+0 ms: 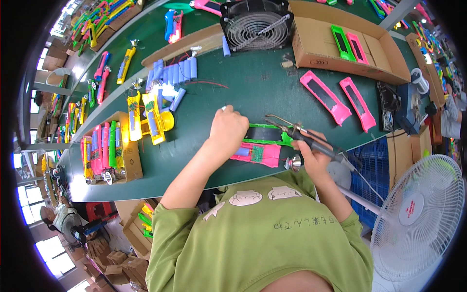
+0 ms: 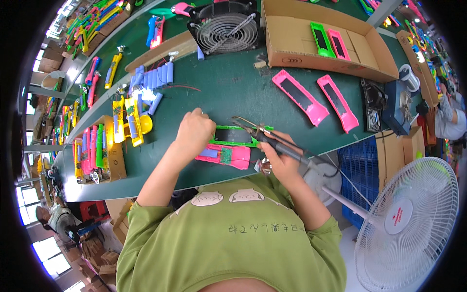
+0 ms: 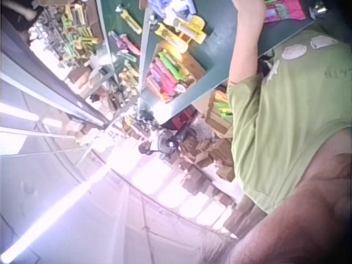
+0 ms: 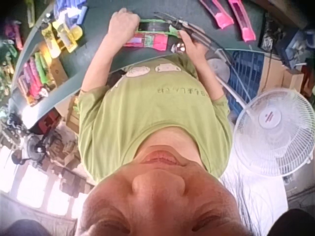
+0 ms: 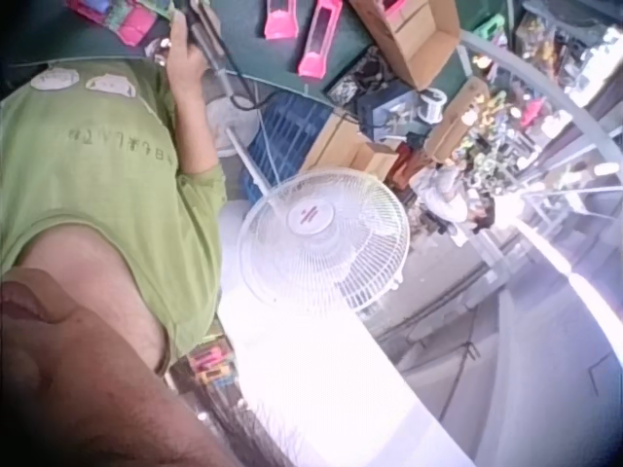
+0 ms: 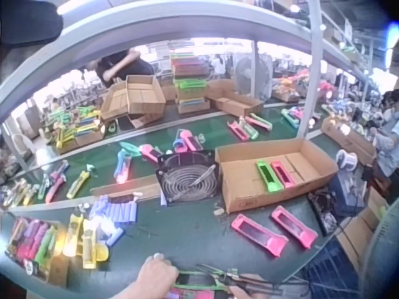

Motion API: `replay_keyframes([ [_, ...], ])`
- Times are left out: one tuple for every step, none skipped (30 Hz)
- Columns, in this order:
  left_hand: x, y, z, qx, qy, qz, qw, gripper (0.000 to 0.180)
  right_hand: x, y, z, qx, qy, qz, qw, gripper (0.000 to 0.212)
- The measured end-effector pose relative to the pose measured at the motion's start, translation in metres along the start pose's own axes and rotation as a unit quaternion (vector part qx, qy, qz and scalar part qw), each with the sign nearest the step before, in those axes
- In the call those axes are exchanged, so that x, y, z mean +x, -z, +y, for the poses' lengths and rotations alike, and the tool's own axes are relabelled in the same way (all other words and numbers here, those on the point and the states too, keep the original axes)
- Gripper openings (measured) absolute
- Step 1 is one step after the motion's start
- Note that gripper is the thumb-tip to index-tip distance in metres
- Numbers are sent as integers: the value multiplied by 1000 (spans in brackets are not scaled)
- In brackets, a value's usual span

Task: The person solders components into flashlight casings using a soldering iron, places assembled flashlights onto the upper conveyor belt, and stacks boxed flashlights by hand.

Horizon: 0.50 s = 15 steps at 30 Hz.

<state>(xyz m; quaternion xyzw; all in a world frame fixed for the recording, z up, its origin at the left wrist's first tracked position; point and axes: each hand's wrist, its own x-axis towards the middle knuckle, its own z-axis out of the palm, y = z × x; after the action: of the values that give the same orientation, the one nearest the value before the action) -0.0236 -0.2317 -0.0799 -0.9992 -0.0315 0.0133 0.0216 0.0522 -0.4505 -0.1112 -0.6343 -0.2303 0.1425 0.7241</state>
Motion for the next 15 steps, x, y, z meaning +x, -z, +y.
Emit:
replay_keyframes([
  [0,0,0,4,-4,13,1000,5,0,3,-3,-7,5,-8,1000,18],
  [1,0,0,28,-2,4,1000,6,0,6,-8,-115,40,-22,992,18],
  [1,1,1,43,7,-46,998,10,3,10,-13,-193,92,-34,976,18],
  [1,3,2,73,3,-18,997,6,8,9,-14,-221,152,-34,963,21],
  [1,5,4,79,5,-20,997,6,12,9,-16,-247,210,-30,945,24],
  [1,7,5,77,14,-11,997,7,15,12,-19,-258,195,-57,945,28],
  [1,11,5,56,10,-9,998,7,16,13,-21,-271,176,-84,943,32],
  [1,14,5,40,9,-15,999,8,16,12,-21,-282,177,-85,939,35],
  [0,18,5,27,20,-24,999,7,16,12,-20,-291,198,-86,932,38],
  [0,23,5,32,33,-11,999,8,16,14,-20,-314,211,-110,919,40],
  [-1,27,6,12,32,-50,998,9,14,14,-19,-306,192,-107,926,42],
  [-3,31,5,26,42,-25,998,9,13,15,-18,-317,167,-116,926,42],
  [-8,35,6,-16,32,-4,999,10,11,16,-17,-313,156,-115,930,42],
  [-13,37,10,-57,25,8,998,13,10,18,-16,-317,150,-115,930,42],
  [-17,38,18,-68,17,10,998,13,10,19,-15,-321,162,-124,925,45],
])
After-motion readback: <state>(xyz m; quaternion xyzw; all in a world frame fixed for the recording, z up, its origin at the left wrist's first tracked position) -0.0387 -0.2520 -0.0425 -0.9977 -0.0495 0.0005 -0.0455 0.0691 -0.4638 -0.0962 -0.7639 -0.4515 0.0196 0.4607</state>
